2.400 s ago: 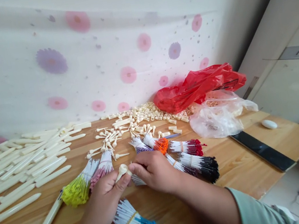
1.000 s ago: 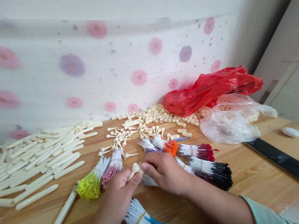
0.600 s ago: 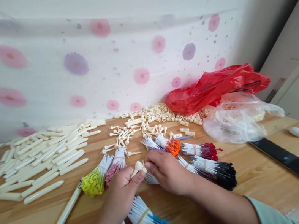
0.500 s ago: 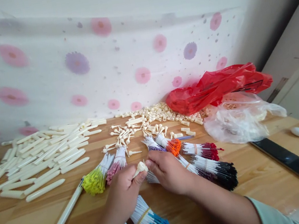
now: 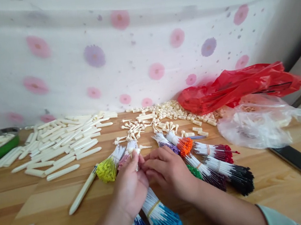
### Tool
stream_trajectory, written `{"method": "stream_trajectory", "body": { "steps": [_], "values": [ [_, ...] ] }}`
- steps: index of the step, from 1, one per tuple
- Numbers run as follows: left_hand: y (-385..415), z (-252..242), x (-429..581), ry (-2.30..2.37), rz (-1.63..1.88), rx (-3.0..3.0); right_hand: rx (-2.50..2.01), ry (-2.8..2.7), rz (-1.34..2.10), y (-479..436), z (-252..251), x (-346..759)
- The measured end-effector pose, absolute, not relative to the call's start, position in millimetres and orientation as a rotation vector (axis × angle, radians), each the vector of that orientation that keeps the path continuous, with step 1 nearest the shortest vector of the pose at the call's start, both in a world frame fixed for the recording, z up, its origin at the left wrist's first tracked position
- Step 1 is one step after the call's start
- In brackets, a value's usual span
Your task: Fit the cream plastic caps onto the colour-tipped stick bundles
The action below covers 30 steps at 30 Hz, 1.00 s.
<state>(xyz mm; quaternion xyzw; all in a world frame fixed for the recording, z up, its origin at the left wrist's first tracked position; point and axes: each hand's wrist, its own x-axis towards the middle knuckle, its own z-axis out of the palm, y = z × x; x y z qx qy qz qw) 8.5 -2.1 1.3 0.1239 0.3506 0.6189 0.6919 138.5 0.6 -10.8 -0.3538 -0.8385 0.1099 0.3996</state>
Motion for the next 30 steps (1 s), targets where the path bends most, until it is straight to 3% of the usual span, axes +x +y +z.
{"method": "stream_trajectory", "body": {
  "steps": [19,22,26,30],
  "values": [
    [-4,-9,8,0.600,1.130,0.470,-0.994,-2.389,0.100,4,-5,145],
    [-5,-7,6,0.695,1.115,0.745,-0.865,-2.334,0.357,5,0,157],
    [-7,-2,0,1.027,1.005,1.488,-0.771,-1.789,0.900,9,6,174],
    [-8,-1,-3,1.145,0.819,1.897,-0.729,-1.655,1.019,10,8,177]
  ]
}}
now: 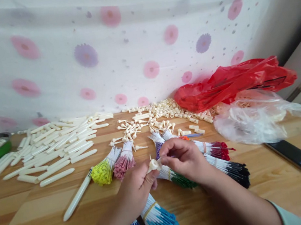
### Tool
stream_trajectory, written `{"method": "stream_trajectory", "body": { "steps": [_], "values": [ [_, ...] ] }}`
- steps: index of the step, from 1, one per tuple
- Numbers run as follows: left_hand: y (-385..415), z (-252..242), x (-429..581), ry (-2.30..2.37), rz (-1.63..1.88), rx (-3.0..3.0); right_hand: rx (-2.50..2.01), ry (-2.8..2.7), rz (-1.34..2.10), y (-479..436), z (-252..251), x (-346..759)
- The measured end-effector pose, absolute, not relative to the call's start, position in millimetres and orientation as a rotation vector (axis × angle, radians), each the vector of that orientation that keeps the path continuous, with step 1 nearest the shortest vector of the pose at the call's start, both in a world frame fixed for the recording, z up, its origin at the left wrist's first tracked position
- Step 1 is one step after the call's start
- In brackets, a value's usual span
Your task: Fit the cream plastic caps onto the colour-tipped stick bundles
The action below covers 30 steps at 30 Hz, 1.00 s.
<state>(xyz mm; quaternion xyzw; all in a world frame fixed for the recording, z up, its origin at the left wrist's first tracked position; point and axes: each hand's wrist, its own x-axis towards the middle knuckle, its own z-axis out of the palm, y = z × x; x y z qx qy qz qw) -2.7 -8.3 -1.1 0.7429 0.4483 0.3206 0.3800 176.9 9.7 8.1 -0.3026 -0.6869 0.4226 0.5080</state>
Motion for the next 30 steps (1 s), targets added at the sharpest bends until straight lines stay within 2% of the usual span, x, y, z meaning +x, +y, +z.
{"method": "stream_trajectory", "body": {
  "steps": [5,16,23,30],
  "values": [
    [-8.0,-2.4,-2.3,1.167,0.785,1.910,-0.698,-1.794,0.855,10.2,10.9,175.1],
    [-8.1,-4.9,-8.0,1.026,0.745,1.803,-0.684,-1.706,1.109,8.8,9.2,172.7],
    [-6.3,-7.7,-6.0,1.101,0.727,1.866,-0.821,-2.054,0.579,7.2,10.3,173.4],
    [-5.2,-6.3,-5.4,1.200,0.726,1.935,-0.841,-2.149,0.530,8.4,11.0,172.8]
  ]
}}
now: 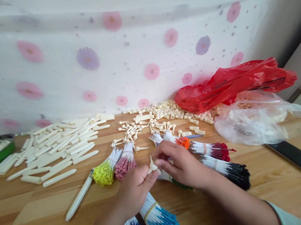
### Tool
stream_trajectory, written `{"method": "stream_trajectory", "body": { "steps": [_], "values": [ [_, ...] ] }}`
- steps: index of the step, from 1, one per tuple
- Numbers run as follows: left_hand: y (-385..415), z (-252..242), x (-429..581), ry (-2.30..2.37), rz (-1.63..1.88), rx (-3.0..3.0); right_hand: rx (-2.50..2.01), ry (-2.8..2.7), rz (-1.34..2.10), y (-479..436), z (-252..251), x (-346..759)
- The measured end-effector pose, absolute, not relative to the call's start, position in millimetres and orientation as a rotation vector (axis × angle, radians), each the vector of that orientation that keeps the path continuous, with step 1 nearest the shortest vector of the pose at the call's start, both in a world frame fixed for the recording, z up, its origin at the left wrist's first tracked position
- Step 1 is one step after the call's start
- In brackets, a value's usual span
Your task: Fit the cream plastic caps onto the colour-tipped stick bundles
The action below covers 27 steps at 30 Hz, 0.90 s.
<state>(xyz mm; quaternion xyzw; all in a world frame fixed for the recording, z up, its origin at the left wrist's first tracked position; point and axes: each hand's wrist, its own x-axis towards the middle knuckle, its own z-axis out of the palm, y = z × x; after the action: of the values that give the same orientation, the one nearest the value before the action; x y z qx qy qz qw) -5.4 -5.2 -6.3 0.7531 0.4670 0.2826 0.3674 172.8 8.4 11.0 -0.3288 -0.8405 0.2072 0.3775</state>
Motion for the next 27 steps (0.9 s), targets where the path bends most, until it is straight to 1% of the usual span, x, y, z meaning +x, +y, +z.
{"method": "stream_trajectory", "body": {
  "steps": [5,10,14,18,27],
  "values": [
    [-5.2,-5.4,-5.0,1.174,0.715,2.031,-0.905,-2.172,0.448,10.6,5.0,170.4],
    [-4.0,-6.9,-4.5,1.226,0.642,2.064,-0.903,-2.190,0.507,10.0,7.2,171.8],
    [-4.4,-7.7,-4.0,1.250,0.590,2.098,-1.016,-2.222,0.472,9.2,7.9,171.7],
    [-4.3,-6.6,-4.7,1.267,0.575,2.101,-0.938,-2.201,0.563,9.9,6.6,172.4],
    [-2.3,-5.8,-6.3,1.312,0.495,2.140,-0.948,-2.165,0.570,11.8,5.2,172.2]
  ]
}}
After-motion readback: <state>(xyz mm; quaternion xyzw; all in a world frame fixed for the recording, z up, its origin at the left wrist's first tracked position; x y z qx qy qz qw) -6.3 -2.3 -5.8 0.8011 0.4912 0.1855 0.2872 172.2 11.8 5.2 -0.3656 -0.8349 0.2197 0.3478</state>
